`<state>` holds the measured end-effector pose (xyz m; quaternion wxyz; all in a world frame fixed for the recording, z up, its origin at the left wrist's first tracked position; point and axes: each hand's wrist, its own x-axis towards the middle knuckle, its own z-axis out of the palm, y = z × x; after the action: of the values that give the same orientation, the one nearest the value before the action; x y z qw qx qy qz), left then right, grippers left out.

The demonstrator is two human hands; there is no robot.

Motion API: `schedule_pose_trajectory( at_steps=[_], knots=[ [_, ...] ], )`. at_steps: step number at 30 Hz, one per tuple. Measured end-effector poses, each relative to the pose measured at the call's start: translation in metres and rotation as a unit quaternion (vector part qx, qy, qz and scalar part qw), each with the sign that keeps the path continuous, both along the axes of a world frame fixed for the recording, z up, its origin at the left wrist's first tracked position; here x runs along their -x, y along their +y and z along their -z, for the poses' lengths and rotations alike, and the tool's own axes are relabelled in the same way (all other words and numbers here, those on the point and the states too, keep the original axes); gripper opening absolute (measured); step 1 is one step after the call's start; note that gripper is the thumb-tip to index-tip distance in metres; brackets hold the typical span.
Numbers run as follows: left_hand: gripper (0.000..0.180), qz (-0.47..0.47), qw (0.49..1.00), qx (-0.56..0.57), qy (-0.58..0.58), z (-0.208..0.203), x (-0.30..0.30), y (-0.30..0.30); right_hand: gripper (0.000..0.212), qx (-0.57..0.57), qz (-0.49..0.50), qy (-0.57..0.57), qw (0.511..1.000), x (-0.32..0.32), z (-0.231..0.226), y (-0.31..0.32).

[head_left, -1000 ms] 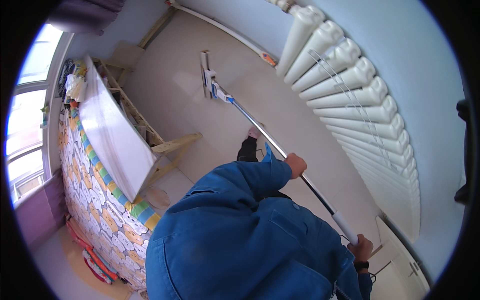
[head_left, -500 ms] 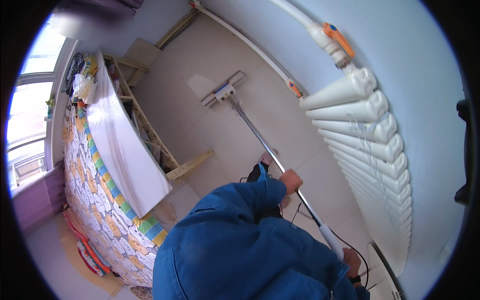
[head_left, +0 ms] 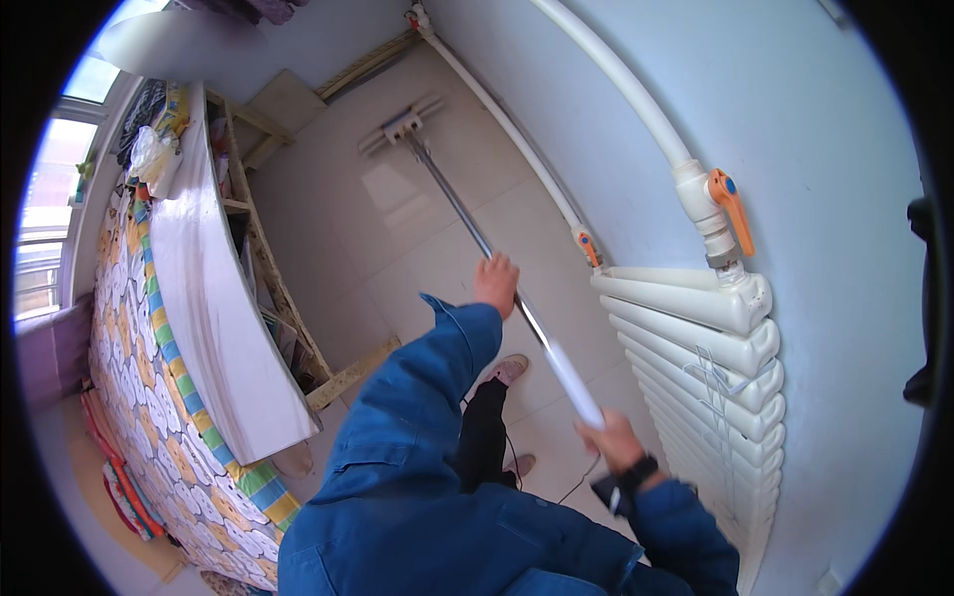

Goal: The person uses a corded electric floor mop to clean a tiled floor in a bedroom. They move the mop back and forth across the floor, navigating around furniture and a radiator, and continue into the adjacent hallway.

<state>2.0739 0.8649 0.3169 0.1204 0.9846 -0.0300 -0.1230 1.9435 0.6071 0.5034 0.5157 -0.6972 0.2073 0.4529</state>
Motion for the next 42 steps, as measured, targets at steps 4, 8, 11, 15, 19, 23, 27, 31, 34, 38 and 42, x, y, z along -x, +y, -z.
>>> schedule_pose_trajectory(
  at_steps=[4, 8, 11, 15, 19, 23, 27, 31, 34, 38, 42],
  knots=[
    [0.055, -0.118, 0.985, 0.091, -0.085, -0.028, -0.049, 0.020, 0.027, -0.123, 0.051, -0.009, 0.991, -0.106, 0.031, 0.071],
    [0.062, -0.078, 0.988, 0.096, -0.088, -0.033, -0.042, 0.017, 0.027, -0.086, 0.080, 0.026, 0.993, -0.091, 0.019, 0.069],
    [0.059, 0.005, 0.993, 0.103, -0.051, -0.023, -0.009, -0.002, 0.026, -0.101, 0.092, 0.050, 0.989, -0.031, -0.003, 0.026],
    [0.055, 0.064, 0.989, 0.129, -0.028, -0.016, 0.039, -0.049, 0.025, -0.058, 0.123, 0.080, 0.988, 0.062, -0.036, -0.046],
    [0.044, 0.136, 0.984, 0.119, 0.005, -0.011, 0.128, -0.128, 0.024, -0.024, 0.152, 0.096, 0.983, 0.178, -0.072, -0.127],
    [0.036, 0.210, 0.974, 0.077, 0.015, -0.023, 0.240, -0.217, 0.027, 0.051, 0.101, 0.074, 0.991, 0.293, -0.098, -0.204],
    [0.034, 0.310, 0.949, 0.039, 0.030, -0.036, 0.379, -0.313, 0.038, 0.129, 0.048, 0.023, 0.990, 0.443, -0.121, -0.286],
    [0.009, 0.465, 0.864, 0.183, 0.068, -0.058, 0.510, -0.404, 0.043, 0.221, -0.112, 0.012, 0.969, 0.596, -0.175, -0.357],
    [0.028, 0.556, 0.758, 0.291, 0.179, -0.092, 0.573, -0.466, 0.033, 0.272, 0.001, 0.116, 0.955, 0.672, -0.243, -0.401],
    [0.024, 0.573, 0.698, 0.339, 0.264, -0.117, 0.569, -0.505, 0.029, 0.331, 0.068, 0.172, 0.925, 0.678, -0.265, -0.429],
    [0.020, 0.547, 0.747, 0.283, 0.250, -0.100, 0.529, -0.487, 0.026, 0.297, 0.135, 0.165, 0.931, 0.629, -0.240, -0.414]
  ],
)
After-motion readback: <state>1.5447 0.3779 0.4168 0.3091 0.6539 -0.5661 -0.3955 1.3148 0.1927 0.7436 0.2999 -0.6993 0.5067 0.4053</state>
